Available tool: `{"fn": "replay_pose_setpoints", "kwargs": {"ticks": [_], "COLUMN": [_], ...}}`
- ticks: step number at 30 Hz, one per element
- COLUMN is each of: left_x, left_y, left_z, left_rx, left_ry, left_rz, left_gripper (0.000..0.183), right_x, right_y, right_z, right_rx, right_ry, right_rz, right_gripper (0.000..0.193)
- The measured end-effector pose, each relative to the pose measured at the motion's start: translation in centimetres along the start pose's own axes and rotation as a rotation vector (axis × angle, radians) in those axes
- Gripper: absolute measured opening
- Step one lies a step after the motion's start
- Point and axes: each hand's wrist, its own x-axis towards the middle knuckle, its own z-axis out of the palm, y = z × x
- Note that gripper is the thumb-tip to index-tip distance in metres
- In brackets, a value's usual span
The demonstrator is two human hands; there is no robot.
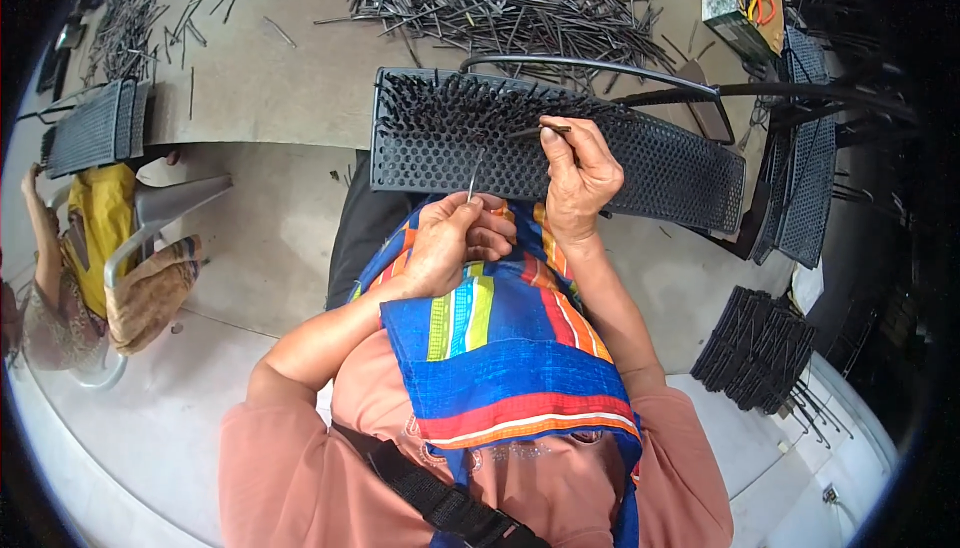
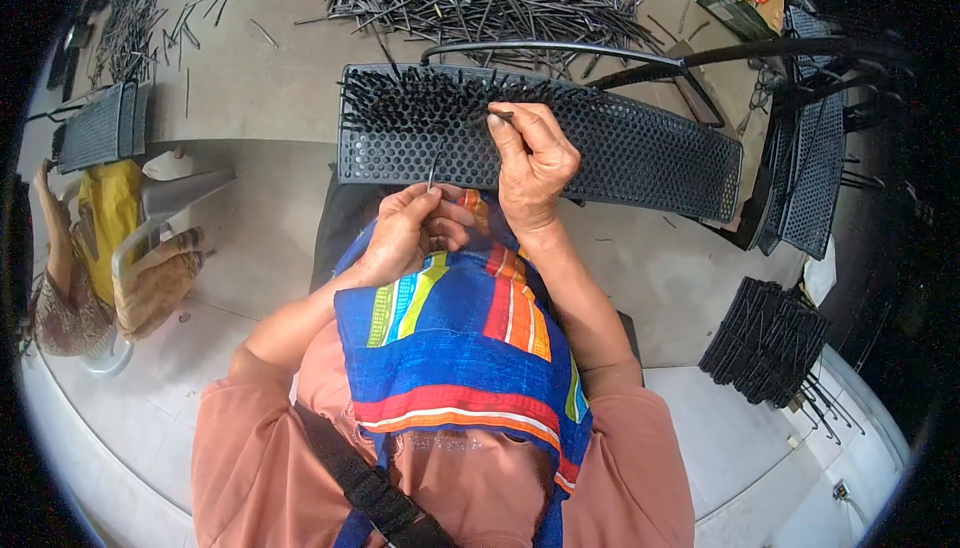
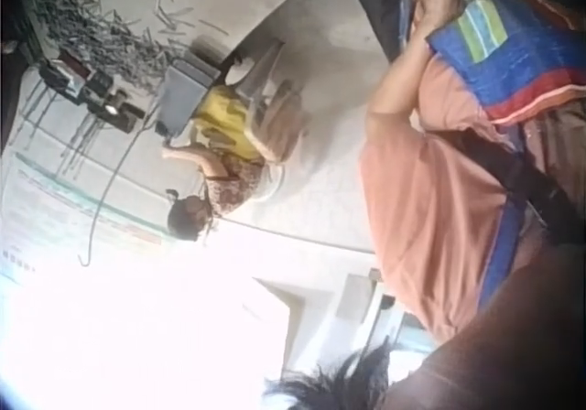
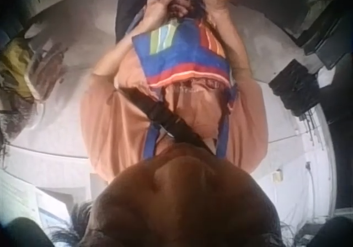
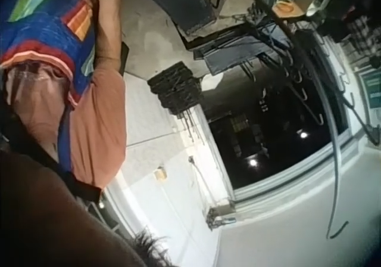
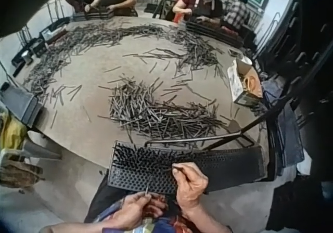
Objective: Manually inserting thin metal rods into a perforated metal grid or plate structure.
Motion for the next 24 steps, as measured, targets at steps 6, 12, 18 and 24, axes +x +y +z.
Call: {"fn": "replay_pose_setpoints", "kwargs": {"ticks": [6,12,18,24], "left_x": [0.3,0.3,0.4,0.4], "left_y": [-0.1,-0.3,-0.1,-0.2], "left_z": [0.0,-0.5,-0.3,-0.4], "left_rx": [-0.023,-0.005,-0.004,0.008], "left_ry": [0.005,-0.036,-0.023,-0.009], "left_rz": [-0.014,0.007,-0.001,-0.005], "left_gripper": [0.026,0.028,0.027,0.027], "right_x": [-0.5,0.5,0.4,0.6], "right_y": [0.6,-1.1,-0.5,-0.5], "right_z": [0.8,0.6,0.9,0.7], "right_rx": [0.006,-0.145,-0.135,-0.123], "right_ry": [0.003,-0.114,-0.091,-0.099], "right_rz": [0.048,-0.138,-0.084,-0.067], "right_gripper": [0.009,0.011,0.009,0.009]}}
